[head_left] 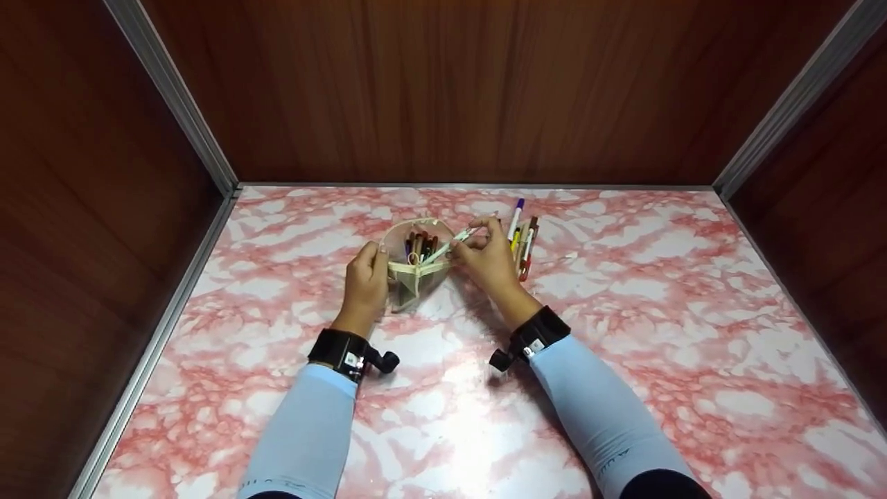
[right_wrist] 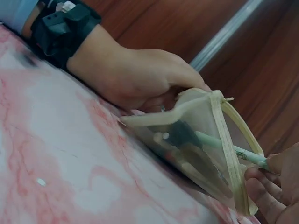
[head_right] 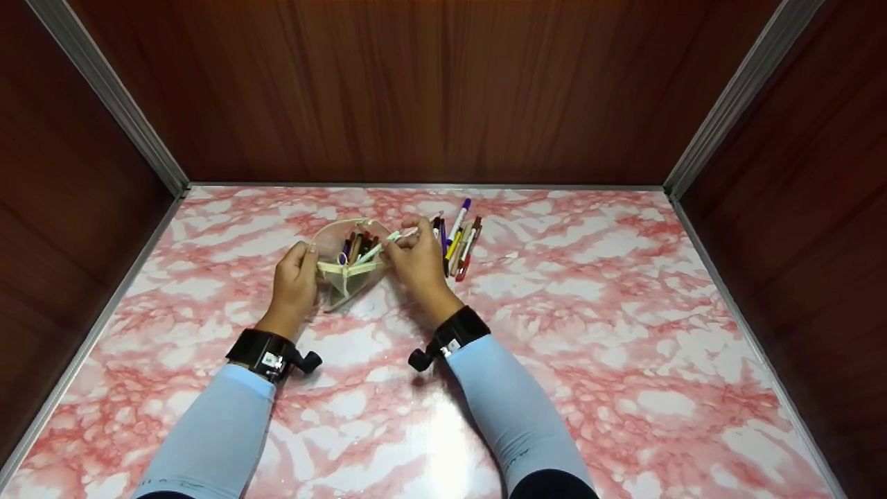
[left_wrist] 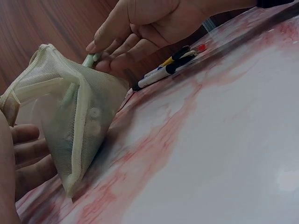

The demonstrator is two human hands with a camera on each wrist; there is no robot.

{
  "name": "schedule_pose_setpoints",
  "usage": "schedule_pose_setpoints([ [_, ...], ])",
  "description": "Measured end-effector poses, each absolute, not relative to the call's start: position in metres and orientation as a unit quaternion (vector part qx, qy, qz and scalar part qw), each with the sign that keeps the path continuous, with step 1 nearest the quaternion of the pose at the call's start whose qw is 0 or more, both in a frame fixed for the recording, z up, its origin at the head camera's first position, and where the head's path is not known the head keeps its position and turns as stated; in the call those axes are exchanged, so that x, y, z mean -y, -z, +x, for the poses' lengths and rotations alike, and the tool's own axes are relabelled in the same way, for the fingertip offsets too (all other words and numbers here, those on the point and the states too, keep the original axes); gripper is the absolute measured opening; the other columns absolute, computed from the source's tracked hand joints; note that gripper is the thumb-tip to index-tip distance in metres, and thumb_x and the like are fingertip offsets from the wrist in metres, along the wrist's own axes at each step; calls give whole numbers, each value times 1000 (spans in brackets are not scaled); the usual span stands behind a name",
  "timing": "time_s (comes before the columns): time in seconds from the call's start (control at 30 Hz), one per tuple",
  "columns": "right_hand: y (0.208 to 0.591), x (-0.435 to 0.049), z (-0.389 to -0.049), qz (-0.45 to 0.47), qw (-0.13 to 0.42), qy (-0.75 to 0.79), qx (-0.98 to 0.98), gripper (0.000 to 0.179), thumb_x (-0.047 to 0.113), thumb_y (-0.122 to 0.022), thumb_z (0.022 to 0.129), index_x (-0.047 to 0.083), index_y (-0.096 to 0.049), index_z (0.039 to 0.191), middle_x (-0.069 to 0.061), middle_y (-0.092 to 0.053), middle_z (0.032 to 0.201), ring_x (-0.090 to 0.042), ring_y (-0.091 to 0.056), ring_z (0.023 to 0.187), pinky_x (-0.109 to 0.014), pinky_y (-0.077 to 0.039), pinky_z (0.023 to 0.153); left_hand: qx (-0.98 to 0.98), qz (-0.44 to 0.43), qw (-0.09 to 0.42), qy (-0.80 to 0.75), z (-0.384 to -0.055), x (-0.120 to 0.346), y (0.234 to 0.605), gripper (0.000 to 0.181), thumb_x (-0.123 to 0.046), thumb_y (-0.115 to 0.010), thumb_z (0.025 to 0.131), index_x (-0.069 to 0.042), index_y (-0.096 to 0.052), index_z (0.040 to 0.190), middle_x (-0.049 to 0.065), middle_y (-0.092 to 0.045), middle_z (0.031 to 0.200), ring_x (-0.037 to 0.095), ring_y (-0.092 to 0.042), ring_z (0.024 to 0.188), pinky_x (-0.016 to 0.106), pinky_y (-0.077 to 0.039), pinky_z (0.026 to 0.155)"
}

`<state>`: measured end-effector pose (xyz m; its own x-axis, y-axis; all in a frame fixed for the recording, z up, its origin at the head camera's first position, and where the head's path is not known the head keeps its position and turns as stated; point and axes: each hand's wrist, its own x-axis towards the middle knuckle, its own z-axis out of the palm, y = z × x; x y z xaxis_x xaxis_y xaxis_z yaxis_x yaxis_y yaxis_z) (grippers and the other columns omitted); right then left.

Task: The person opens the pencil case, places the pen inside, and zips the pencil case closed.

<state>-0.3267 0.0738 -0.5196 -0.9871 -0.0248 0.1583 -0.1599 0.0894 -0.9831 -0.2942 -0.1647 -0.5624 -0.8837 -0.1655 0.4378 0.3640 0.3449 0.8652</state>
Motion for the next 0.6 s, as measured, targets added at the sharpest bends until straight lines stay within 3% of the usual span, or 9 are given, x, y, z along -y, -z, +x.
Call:
schedule_pose_setpoints([
  [0.17,518,-73,-323,105,6,-604,790,48,0,-78,104,1,-68,150,-22,-83,128,-24,-86,102,-35,-70,85,790,-66,236,562,-295,165,564,28,-15,-54,117,-2,-58,92,-5,-46,74,14,-50,68,25,-42,63],
  [0.3,514,-77,-320,157,-34,-508,846,58,11,-73,110,12,-57,166,-18,-71,155,-28,-82,116,-29,-68,83,793,-69,241,555,-296,165,564,29,-13,-54,117,-1,-56,91,-4,-44,75,16,-48,70,26,-40,65],
  [0.47,511,-80,-321,175,-37,-455,873,45,16,-71,112,11,-67,157,-19,-69,157,-16,-74,79,-23,-60,64,790,-61,245,558,-296,165,563,30,-13,-54,117,-1,-54,90,-4,-42,75,16,-47,70,27,-39,65],
  [0.57,508,-87,-326,151,-20,-462,873,36,14,-71,110,8,-76,145,-17,-75,150,-21,-77,85,-30,-65,74,784,-54,247,566,-296,166,564,31,-12,-54,117,-2,-53,88,-4,-42,74,14,-47,67,25,-40,62],
  [0.6,507,-91,-328,144,-12,-465,873,33,13,-70,109,6,-78,141,-17,-77,146,-25,-79,94,-34,-67,81,783,-51,248,569,-297,166,564,31,-12,-54,117,-3,-52,87,-5,-43,73,13,-47,66,25,-40,61],
])
